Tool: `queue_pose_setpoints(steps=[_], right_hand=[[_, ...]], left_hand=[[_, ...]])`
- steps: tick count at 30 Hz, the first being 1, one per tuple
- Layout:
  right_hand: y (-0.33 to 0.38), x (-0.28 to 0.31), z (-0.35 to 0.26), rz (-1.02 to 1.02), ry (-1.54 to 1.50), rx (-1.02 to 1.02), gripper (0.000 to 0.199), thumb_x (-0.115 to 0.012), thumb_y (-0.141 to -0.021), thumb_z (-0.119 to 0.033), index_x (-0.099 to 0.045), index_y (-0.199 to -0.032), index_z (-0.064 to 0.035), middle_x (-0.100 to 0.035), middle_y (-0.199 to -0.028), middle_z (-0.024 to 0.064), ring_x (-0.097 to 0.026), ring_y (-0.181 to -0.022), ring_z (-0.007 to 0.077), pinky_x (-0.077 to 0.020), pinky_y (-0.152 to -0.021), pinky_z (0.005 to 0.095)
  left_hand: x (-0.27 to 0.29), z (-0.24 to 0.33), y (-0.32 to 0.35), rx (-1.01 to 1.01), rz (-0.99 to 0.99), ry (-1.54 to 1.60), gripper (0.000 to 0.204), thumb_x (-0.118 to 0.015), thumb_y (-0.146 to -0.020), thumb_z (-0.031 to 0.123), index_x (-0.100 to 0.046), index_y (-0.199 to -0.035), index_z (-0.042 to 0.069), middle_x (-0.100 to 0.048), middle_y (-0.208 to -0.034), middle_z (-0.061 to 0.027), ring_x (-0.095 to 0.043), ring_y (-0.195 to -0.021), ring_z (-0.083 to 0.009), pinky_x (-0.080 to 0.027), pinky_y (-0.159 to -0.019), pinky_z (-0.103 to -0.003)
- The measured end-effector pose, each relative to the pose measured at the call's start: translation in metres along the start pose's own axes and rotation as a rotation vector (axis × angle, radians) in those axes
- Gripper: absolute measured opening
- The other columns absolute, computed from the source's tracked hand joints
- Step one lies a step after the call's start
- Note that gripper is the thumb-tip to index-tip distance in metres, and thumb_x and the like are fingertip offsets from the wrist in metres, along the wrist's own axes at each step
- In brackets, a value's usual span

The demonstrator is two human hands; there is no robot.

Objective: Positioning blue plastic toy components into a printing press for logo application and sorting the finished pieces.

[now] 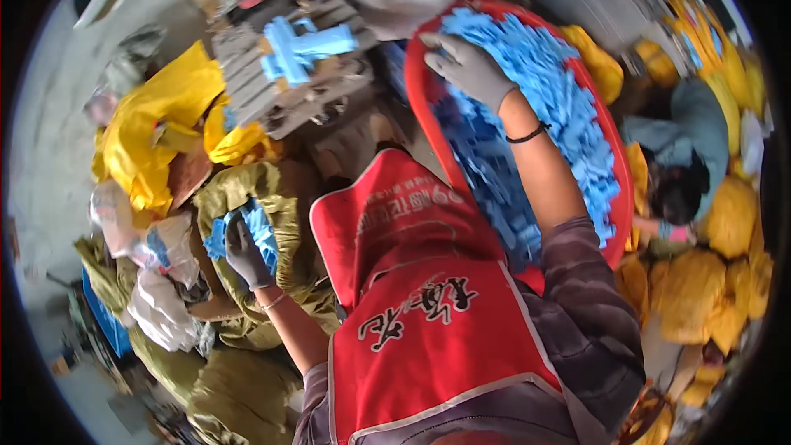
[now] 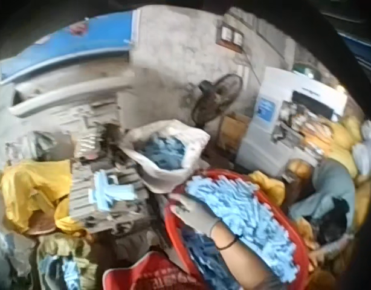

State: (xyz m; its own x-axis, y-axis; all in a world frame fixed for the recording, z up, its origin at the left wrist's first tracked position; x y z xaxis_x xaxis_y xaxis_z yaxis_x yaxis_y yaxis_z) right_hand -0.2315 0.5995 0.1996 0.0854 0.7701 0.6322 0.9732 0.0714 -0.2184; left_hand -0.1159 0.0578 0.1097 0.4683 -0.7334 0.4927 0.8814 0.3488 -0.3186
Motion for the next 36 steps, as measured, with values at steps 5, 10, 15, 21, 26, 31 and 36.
queue_pose_setpoints(steps=[5,10,15,21,26,31,36], right_hand=[[0.164,-0.028,0.151,-0.392,0.185,-0.552,0.052,-0.064,-0.092,-0.037,-0.06,-0.131,-0.0021,-0.064,-0.128,0.0196,-0.064,-0.115,0.0321,-0.0494,-0.098,0.0386],[0.253,-0.075,0.196,-0.402,0.274,-0.469,0.068,-0.068,-0.087,-0.037,-0.047,-0.143,-0.0047,-0.053,-0.139,0.0258,-0.055,-0.126,0.0378,-0.0437,-0.106,0.0431],[0.285,-0.093,0.246,-0.376,0.272,-0.696,0.077,-0.073,-0.084,-0.034,-0.041,-0.146,-0.0012,-0.051,-0.142,0.0257,-0.052,-0.129,0.0377,-0.0411,-0.108,0.0428],[0.277,-0.039,0.238,-0.027,0.012,-0.538,0.083,-0.08,-0.075,-0.033,-0.045,-0.144,-0.004,-0.051,-0.141,0.0242,-0.055,-0.124,0.0397,-0.0444,-0.106,0.043],[0.277,0.014,0.228,0.094,0.532,-0.509,0.09,-0.086,-0.067,-0.033,-0.047,-0.146,-0.0121,-0.045,-0.147,0.0183,-0.049,-0.129,0.0413,-0.0444,-0.106,0.0454],[0.29,0.051,0.257,0.262,0.758,-0.763,0.063,-0.079,-0.076,-0.023,-0.056,-0.134,-0.0133,-0.048,-0.147,0.0164,-0.051,-0.128,0.0399,-0.048,-0.1,0.0457],[0.307,-0.013,0.278,0.291,0.188,-1.075,0.031,-0.062,-0.091,-0.025,-0.065,-0.114,-0.0055,-0.062,-0.124,0.0205,-0.063,-0.105,0.041,-0.0513,-0.091,0.0481]], left_hand=[[-0.038,-0.011,0.004,0.082,-0.14,-0.068,0.029,-0.057,-0.102,0.02,-0.069,-0.119,0.0,-0.073,-0.111,-0.0089,-0.067,-0.099,-0.0166,-0.051,-0.09,-0.03],[-0.071,0.009,0.01,0.036,-0.218,-0.077,0.028,-0.058,-0.101,0.02,-0.07,-0.117,0.0,-0.073,-0.11,-0.0088,-0.067,-0.1,-0.017,-0.051,-0.09,-0.03],[-0.091,0.038,0.009,-0.06,-0.275,-0.071,0.027,-0.059,-0.1,0.019,-0.071,-0.115,0.0,-0.073,-0.11,-0.01,-0.068,-0.101,-0.0187,-0.051,-0.091,-0.031],[-0.07,0.029,0.017,-0.023,-0.225,-0.118,0.023,-0.059,-0.099,0.016,-0.072,-0.114,0.003,-0.074,-0.105,-0.0087,-0.068,-0.095,-0.018,-0.052,-0.087,-0.032],[-0.072,0.019,0.023,0.048,-0.265,-0.081,0.027,-0.059,-0.1,0.016,-0.069,-0.117,-0.002,-0.072,-0.109,-0.0078,-0.065,-0.099,-0.0154,-0.05,-0.092,-0.03],[-0.077,0.027,0.023,0.006,-0.297,-0.063,0.028,-0.058,-0.101,0.017,-0.069,-0.118,-0.001,-0.072,-0.11,-0.0086,-0.065,-0.1,-0.0163,-0.051,-0.092,-0.031],[-0.084,0.029,0.025,0.038,-0.297,-0.074,0.027,-0.058,-0.101,0.017,-0.07,-0.116,-0.001,-0.073,-0.108,-0.0088,-0.066,-0.098,-0.0166,-0.052,-0.09,-0.031]])
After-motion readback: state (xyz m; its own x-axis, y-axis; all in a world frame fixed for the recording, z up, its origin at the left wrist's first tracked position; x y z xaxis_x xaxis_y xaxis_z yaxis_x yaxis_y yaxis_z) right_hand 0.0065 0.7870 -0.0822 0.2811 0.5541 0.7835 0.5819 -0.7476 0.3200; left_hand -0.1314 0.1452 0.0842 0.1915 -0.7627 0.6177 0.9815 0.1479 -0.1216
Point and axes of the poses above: each hand's wrist, its own y-axis away from the middle knuckle, its own x-axis out of the back of the hand, z = x × y, the point moved 9 cm from there along -y, towards the middle knuckle
